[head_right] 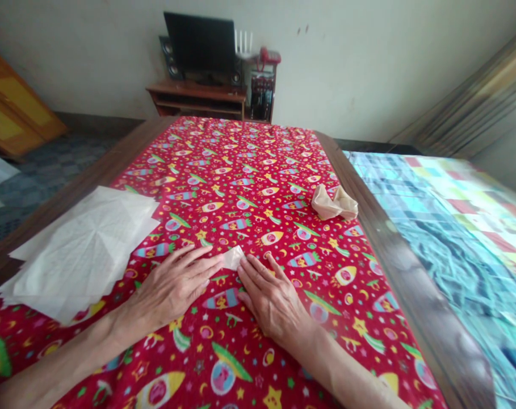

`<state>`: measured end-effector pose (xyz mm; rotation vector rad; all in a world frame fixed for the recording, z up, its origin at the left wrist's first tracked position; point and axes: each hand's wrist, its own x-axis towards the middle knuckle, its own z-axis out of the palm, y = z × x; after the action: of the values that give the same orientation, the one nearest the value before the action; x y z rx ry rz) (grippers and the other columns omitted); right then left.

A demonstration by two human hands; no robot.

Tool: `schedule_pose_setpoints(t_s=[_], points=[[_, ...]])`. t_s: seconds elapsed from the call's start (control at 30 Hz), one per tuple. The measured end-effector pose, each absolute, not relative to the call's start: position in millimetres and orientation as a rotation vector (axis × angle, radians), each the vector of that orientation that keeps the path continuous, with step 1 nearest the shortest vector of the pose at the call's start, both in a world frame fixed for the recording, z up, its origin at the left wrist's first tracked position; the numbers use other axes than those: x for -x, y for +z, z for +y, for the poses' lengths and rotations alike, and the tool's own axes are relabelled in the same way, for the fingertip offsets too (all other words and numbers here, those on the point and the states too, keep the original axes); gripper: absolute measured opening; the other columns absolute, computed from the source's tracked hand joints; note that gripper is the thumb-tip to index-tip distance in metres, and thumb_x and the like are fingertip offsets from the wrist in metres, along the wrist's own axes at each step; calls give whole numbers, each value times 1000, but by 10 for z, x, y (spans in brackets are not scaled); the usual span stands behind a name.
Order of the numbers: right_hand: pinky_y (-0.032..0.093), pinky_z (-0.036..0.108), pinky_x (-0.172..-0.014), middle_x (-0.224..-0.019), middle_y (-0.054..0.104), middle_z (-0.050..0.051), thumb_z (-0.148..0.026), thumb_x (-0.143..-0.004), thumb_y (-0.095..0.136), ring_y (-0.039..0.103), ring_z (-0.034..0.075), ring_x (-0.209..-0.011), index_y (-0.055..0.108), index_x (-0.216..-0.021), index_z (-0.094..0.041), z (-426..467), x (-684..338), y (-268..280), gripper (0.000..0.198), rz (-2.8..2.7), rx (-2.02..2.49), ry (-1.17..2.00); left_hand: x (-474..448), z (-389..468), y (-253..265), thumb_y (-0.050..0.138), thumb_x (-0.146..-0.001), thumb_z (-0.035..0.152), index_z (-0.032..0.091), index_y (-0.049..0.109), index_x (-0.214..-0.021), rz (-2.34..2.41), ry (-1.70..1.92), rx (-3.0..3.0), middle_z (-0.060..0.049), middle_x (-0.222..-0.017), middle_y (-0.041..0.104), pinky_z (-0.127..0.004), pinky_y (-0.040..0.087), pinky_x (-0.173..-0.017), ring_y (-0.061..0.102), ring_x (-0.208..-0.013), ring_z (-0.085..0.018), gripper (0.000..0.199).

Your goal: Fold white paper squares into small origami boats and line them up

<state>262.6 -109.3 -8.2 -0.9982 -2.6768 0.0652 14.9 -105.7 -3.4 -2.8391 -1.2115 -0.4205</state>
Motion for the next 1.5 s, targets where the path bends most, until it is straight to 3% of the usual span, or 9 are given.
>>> schedule_pose_setpoints(t_s=[0.2,0.4,0.53,0.73,0.83,0.93,1.1,1.23,1.5], points=[[40,49,-107,-136,51,10,-20,-95,41,44,24,-129,45,-137,-16,-1136,-2704,-124,43,-2578,1022,26,-68,-1109,-60,43,-91,14,18,53,-129,-1292,-456,2758,-4,-134,55,-46,40,-103,46,-125,-25,39],[46,44,-102,-126,61,8,-18,-93,44,54,22,-119,57,-126,-18,-1148,-2705,-149,36,-2448,1073,43,-59,-1028,-162,44,-92,14,15,64,-109,-1378,-848,2723,-8,-115,65,-35,48,-97,57,-110,-19,26],[49,41,-98,-122,63,10,-16,-92,44,56,23,-117,61,-119,-15,-1127,-2691,-167,32,-2439,1023,-37,-161,-889,-159,45,-93,23,16,58,-114,-1539,-921,2730,-8,-107,63,-33,50,-89,59,-99,-19,26],[50,44,-91,-116,65,14,-17,-93,44,59,25,-110,61,-114,-13,-1054,-2599,-91,27,-2439,996,-167,-347,-758,-157,56,-87,31,17,55,-77,-1613,-766,2775,-2,-79,56,-30,47,-71,56,-76,-18,17],[48,46,-90,-124,60,16,-16,-93,44,53,28,-117,56,-121,-12,-1033,-2479,-45,31,-2506,933,-280,-381,-745,-182,53,-89,31,18,52,-70,-1622,-821,2788,0,-72,55,-26,43,-65,54,-69,-14,23],[49,43,-85,-119,62,16,-15,-92,46,55,29,-112,57,-117,-11,-987,-2365,-36,28,-2593,887,-340,-379,-736,-185,52,-89,28,18,52,-68,-1646,-907,2826,1,-68,54,-24,40,-60,53,-64,-12,24],[51,30,-76,-100,68,10,-16,-93,46,62,20,-93,61,-106,-15,-832,-2312,-92,19,-2588,919,-96,-355,-733,-122,39,-94,25,18,50,-67,-1731,-981,2920,0,-68,54,-24,39,-61,54,-64,-13,31],[52,28,-79,-99,67,8,-24,-97,43,63,17,-91,61,-104,-18,-748,-2339,-135,20,-2441,894,224,-351,-771,-45,29,-97,29,18,55,-78,-1883,-1061,2965,-2,-75,59,-26,41,-69,57,-73,-15,33],[52,28,-80,-101,66,8,-14,-94,40,63,18,-95,58,-115,-22,-756,-2432,-5,29,-2382,758,597,-387,-830,72,39,-96,39,19,56,-86,-1817,-1176,3070,-1,-84,61,-26,42,-76,59,-83,-15,28]])
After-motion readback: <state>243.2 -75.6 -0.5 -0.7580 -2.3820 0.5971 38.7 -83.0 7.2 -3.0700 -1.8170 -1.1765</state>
